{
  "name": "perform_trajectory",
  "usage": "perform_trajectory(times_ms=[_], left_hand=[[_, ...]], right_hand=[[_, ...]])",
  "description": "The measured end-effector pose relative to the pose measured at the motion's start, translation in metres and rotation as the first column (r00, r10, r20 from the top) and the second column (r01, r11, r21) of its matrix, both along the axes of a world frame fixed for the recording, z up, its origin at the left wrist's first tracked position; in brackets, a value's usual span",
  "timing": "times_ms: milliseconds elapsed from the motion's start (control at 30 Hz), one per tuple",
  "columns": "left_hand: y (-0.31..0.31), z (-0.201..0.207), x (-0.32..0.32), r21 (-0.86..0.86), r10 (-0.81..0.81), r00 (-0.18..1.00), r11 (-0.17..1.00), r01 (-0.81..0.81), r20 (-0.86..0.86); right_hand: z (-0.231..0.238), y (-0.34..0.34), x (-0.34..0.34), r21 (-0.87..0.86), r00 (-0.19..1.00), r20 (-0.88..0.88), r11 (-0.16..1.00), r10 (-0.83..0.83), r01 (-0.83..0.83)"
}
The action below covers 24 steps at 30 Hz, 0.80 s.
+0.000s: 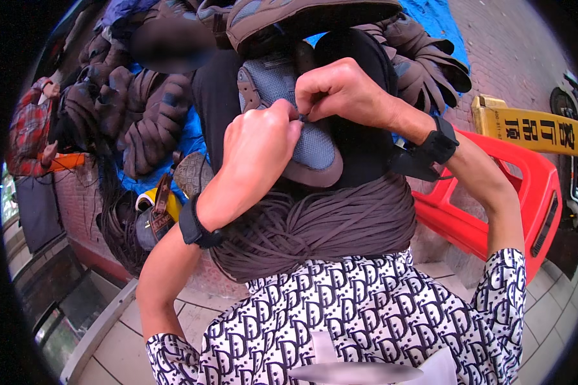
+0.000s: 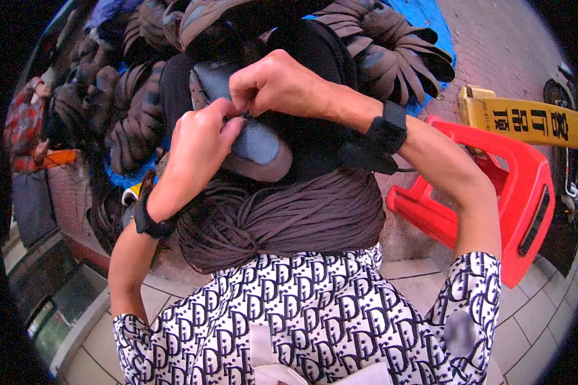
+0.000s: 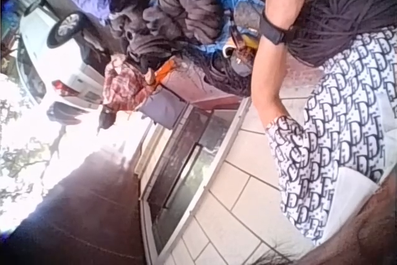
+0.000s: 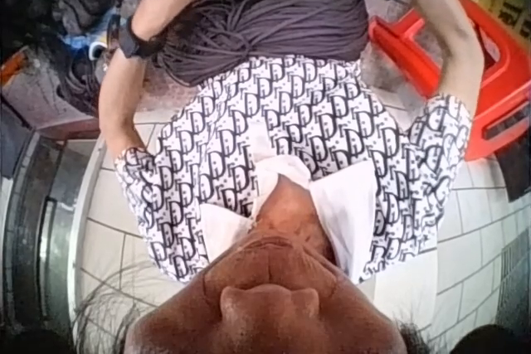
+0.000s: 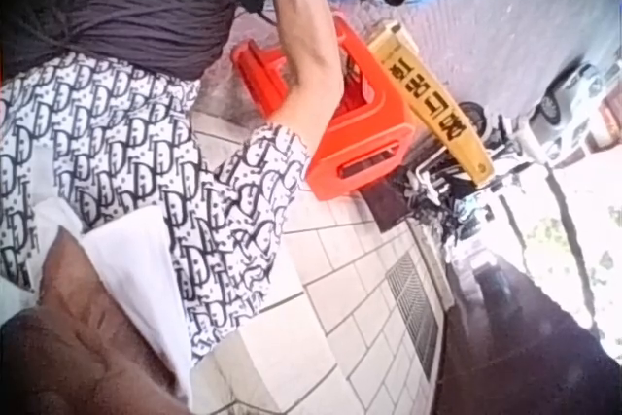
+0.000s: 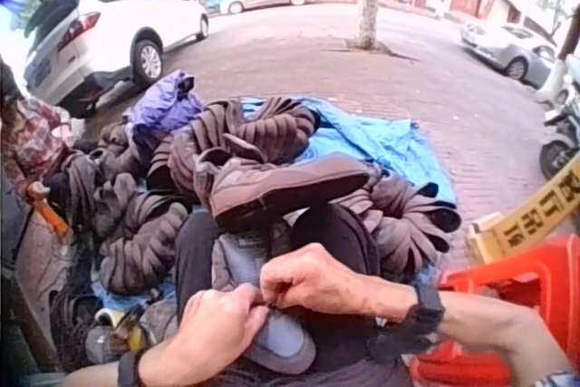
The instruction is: Insert laces into the eyelets of a shoe upper.
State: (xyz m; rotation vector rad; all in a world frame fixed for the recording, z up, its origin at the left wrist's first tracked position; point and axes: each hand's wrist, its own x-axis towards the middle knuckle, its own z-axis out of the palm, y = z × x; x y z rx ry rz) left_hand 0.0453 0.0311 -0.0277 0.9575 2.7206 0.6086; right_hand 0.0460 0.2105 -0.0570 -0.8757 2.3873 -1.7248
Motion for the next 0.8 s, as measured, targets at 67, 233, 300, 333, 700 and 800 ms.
perform_trajectory(times_ms=[67, 233, 300, 333, 700, 800], left_hand=[[0.001, -0.002, 0.0, 0.011, -0.003, 0.999, 1.0, 0.003, 0.039], [0.001, -0.006, 0.003, 0.102, 0.041, 0.993, 0.993, -0.053, 0.113], [-0.001, -0.008, 0.003, 0.125, 0.033, 0.994, 0.991, -0.046, 0.102], [0.0, -0.008, 0.002, 0.154, 0.024, 0.996, 0.987, -0.037, 0.09], [-0.003, -0.003, -0.007, 0.047, -0.023, 0.998, 0.999, 0.02, 0.066], [-0.001, -0.005, -0.004, 0.109, 0.032, 0.986, 0.993, -0.051, 0.166]], right_hand=[[0.001, 0.0, 0.004, 0.013, 0.999, 0.032, 0.999, -0.033, 0.033], [-0.009, -0.01, 0.012, 0.156, 0.873, -0.476, 0.966, -0.109, 0.205], [-0.012, -0.011, 0.013, 0.08, 0.904, -0.405, 0.98, -0.135, 0.182], [-0.013, -0.01, 0.012, 0.007, 0.931, -0.331, 0.986, -0.153, 0.164], [-0.009, -0.01, 0.008, 0.149, 0.849, -0.504, 0.952, -0.16, 0.268], [-0.01, -0.013, 0.01, 0.069, 0.92, -0.355, 0.977, -0.167, 0.204]])
